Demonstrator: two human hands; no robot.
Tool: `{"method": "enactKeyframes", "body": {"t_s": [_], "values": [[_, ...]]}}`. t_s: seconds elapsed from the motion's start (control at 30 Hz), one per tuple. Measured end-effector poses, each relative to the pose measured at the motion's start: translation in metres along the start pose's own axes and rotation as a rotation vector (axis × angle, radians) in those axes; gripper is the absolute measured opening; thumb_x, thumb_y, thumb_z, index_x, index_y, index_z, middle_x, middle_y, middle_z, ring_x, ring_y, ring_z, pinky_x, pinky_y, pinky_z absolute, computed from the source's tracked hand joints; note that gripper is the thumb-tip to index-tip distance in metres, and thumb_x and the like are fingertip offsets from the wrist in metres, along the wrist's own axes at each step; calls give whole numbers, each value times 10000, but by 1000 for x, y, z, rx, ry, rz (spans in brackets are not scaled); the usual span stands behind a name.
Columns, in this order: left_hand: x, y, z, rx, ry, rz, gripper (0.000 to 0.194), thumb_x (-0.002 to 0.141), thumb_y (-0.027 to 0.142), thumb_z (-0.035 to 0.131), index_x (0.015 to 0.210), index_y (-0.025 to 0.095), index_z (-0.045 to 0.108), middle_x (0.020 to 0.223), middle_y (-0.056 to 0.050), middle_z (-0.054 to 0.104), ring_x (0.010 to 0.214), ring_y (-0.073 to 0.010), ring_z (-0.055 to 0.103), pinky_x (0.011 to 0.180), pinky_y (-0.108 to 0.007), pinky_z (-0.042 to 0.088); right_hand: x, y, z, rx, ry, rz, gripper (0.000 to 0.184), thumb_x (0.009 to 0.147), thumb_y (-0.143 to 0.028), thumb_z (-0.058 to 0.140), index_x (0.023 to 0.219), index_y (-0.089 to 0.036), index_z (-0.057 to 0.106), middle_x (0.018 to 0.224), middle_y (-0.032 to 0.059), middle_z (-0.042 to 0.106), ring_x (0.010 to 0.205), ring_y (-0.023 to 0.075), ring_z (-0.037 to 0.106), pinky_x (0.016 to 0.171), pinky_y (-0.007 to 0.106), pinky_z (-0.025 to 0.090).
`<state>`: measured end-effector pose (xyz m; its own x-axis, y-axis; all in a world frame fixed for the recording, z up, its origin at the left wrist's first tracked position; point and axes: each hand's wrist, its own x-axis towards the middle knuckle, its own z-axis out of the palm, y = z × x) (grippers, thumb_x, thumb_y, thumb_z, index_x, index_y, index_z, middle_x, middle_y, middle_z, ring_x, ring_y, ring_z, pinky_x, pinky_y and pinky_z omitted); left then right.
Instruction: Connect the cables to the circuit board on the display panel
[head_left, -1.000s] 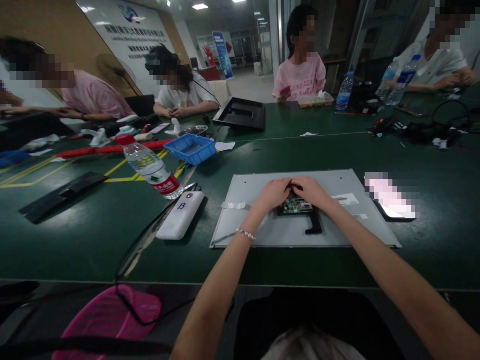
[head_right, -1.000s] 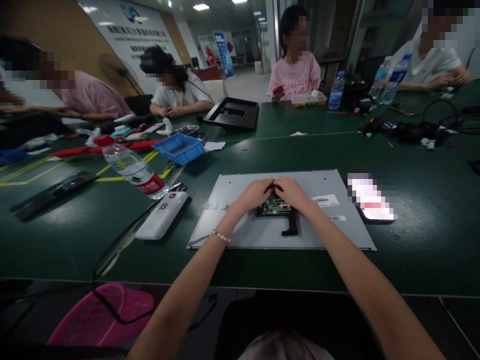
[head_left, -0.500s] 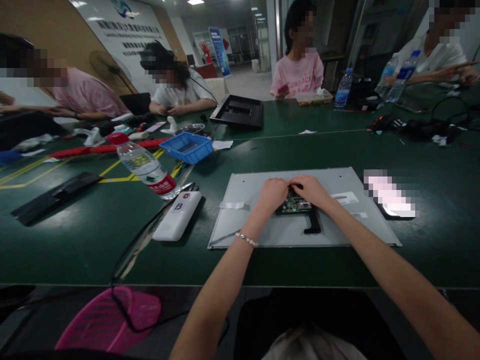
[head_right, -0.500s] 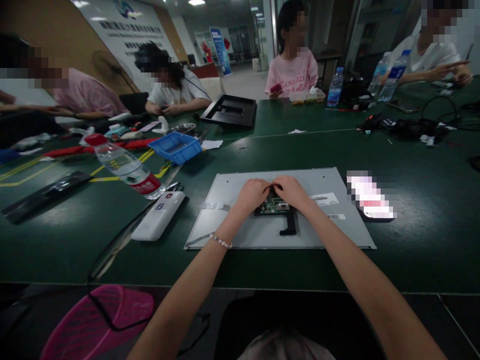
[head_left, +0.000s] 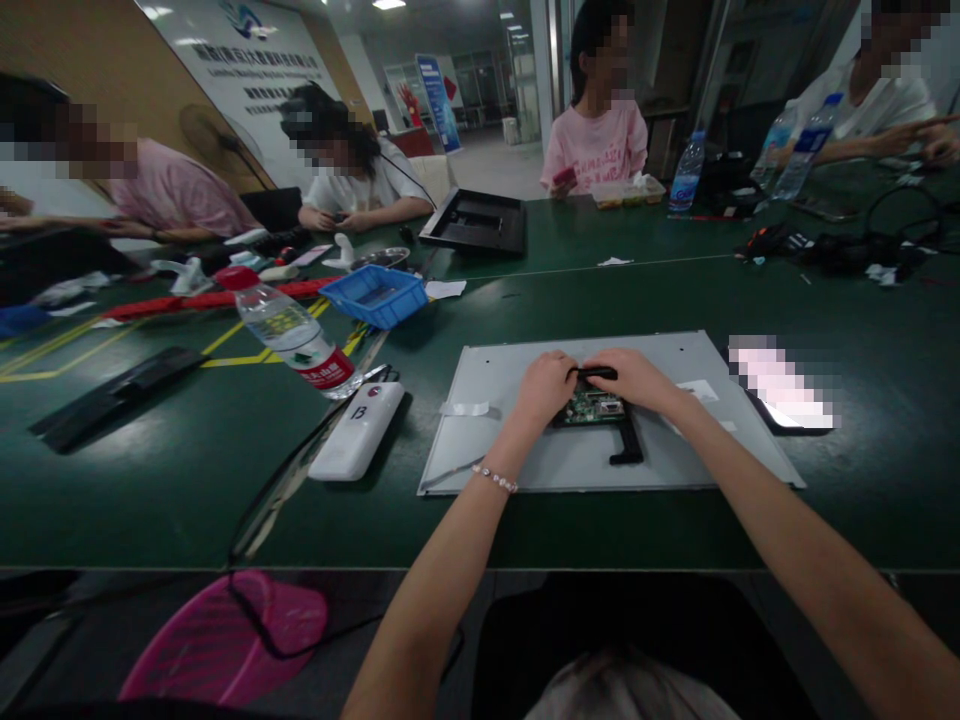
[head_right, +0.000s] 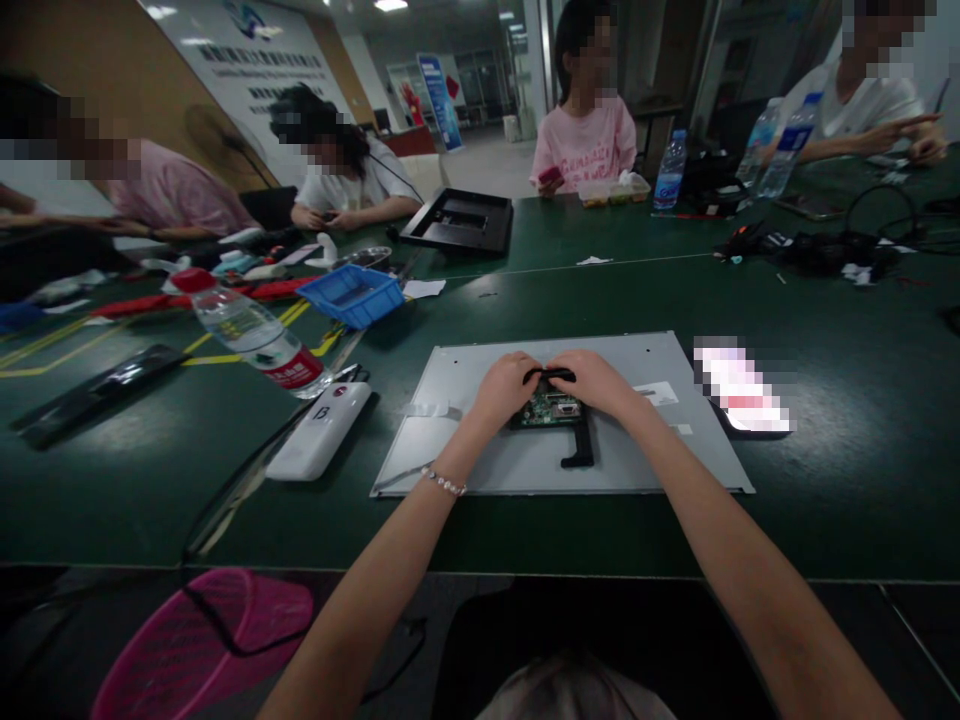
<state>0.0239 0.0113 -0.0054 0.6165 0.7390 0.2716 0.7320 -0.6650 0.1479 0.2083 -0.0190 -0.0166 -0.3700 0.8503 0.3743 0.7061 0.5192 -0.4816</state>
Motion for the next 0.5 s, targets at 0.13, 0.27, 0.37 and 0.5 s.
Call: {"method": "enactKeyframes", "body": {"t_s": [0.13,0.27,0.37,0.5], "values": [[-1,-1,0,-8,14,12,212,873,146,464,958,151,659,936,-77,636,911,-194,572,839,-308,456,2,1,3,7,30,39,212,831,-203,588,1021,-202,684,1028,58,693,964,207,619,887,356,461],[-1,0,-1,-10,8,0,209,876,158,471,968,159,659,951,-75,635,924,-197,571,849,-309,455,3,3,5,10,47,46,175,836,-177,567,940,-206,705,971,44,707,917,192,631,853,334,470],[-1,1,-1,-18,6,4,210,876,155,469,972,157,655,957,-73,634,921,-194,572,851,-307,455,3,7,6,4,72,74,190,830,-151,557,929,-203,710,954,42,714,903,190,640,845,328,472],[-1,1,-1,-14,13,12,213,872,152,471,979,161,654,956,-68,635,919,-193,574,848,-303,457,4,9,10,10,106,124,242,820,-121,543,989,-198,698,963,44,719,875,184,658,837,317,484]]}}
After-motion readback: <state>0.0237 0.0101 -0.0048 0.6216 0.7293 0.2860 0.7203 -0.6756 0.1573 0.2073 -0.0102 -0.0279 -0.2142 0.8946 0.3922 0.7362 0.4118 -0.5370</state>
